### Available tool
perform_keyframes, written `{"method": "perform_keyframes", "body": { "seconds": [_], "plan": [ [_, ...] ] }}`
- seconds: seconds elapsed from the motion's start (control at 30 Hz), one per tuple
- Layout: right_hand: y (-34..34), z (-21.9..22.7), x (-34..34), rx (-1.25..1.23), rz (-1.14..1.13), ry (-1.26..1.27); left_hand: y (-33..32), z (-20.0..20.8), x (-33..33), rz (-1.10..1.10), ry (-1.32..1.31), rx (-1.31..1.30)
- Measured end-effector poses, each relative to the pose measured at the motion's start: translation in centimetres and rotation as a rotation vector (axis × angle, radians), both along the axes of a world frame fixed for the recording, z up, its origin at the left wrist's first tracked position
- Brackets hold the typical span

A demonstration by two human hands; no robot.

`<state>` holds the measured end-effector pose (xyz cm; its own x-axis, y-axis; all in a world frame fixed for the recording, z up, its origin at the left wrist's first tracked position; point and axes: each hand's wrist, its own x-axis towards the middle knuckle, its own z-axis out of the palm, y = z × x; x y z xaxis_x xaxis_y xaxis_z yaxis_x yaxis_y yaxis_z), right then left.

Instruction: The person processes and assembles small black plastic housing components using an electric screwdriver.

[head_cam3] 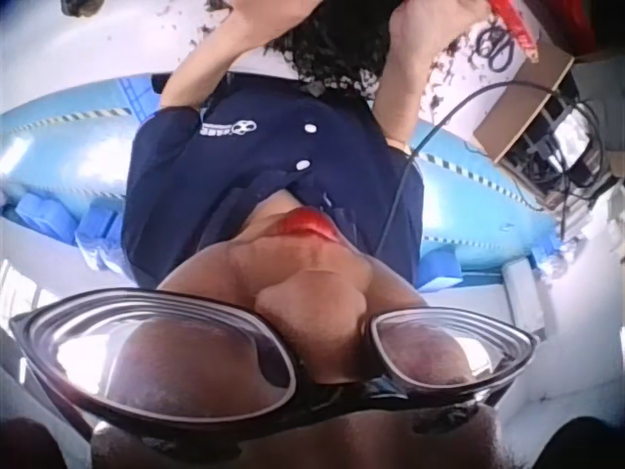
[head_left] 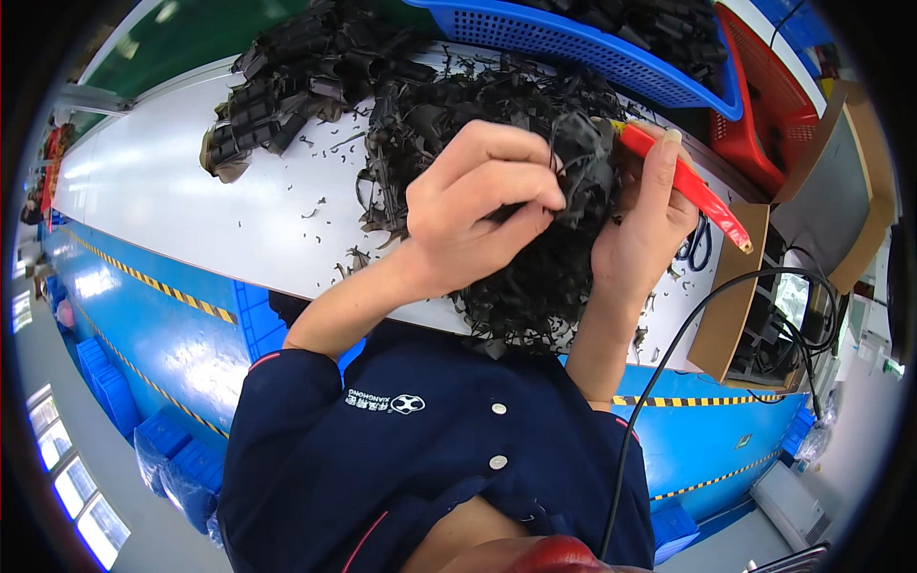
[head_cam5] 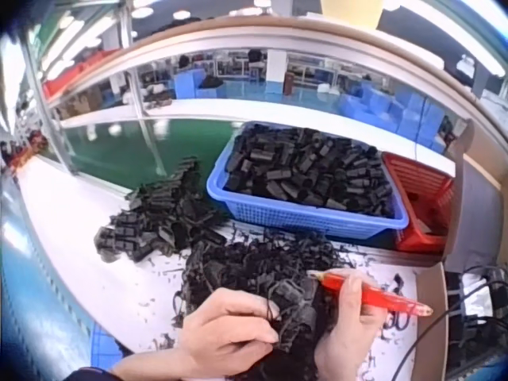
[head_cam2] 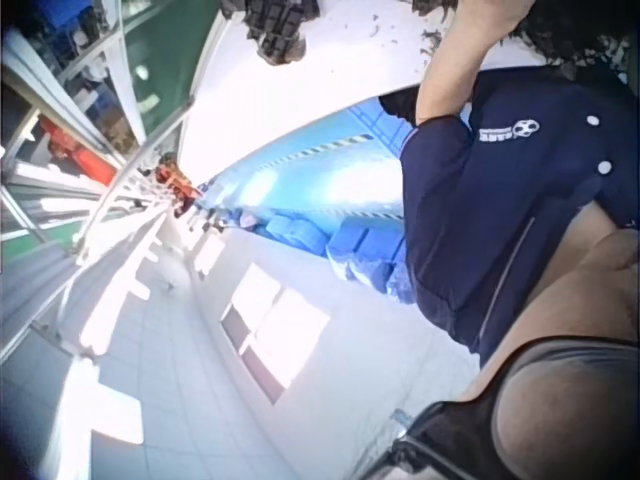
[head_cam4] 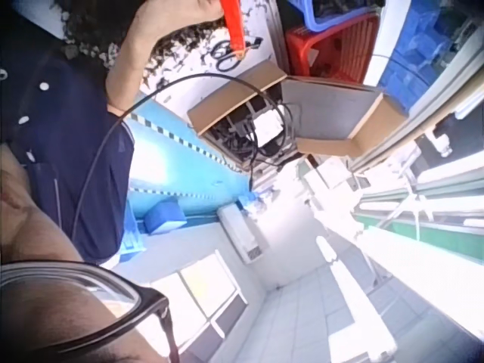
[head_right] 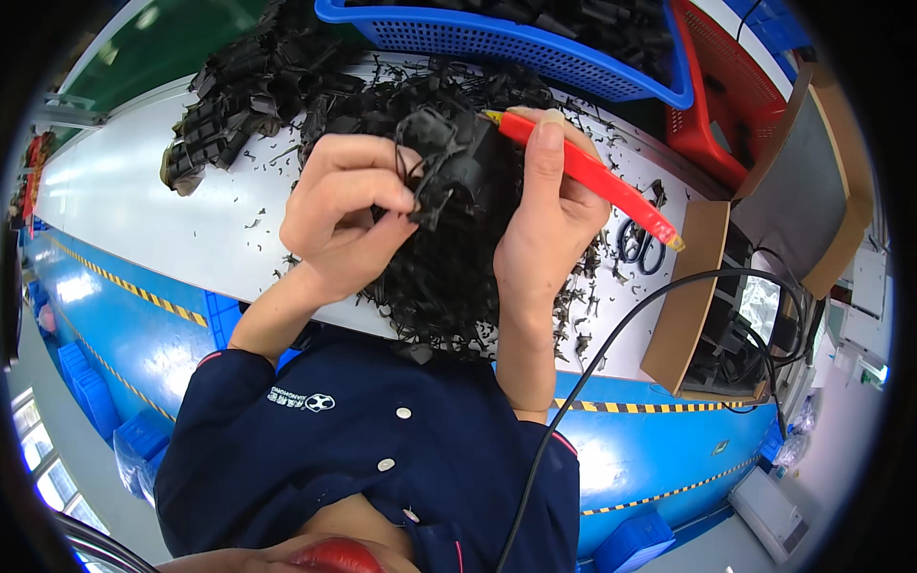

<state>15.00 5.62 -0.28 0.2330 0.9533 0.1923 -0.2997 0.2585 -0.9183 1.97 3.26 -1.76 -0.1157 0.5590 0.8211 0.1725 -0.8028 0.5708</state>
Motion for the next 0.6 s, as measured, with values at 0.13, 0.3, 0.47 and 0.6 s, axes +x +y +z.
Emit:
{"method": "perform_keyframes", "body": {
  "seconds": [0.13,0.3,0.47,0.6],
  "plan": [
    [0.2,0.2,-0.8,0.035,-0.039,-0.036,-0.6,-0.7,0.5,-0.061,-0.034,0.037],
    [0.1,-0.1,-1.6,0.091,-0.295,-0.248,-1.0,-1.8,0.5,-0.1,0.086,-0.008],
    [0.9,-0.6,-0.4,0.143,-0.27,-0.203,-1.0,-2.1,0.5,-0.197,-0.028,-0.183],
    [0.6,-0.2,-0.3,0.029,-0.222,-0.144,-1.1,-2.0,0.4,-0.406,-0.088,-0.354]
  ]
}}
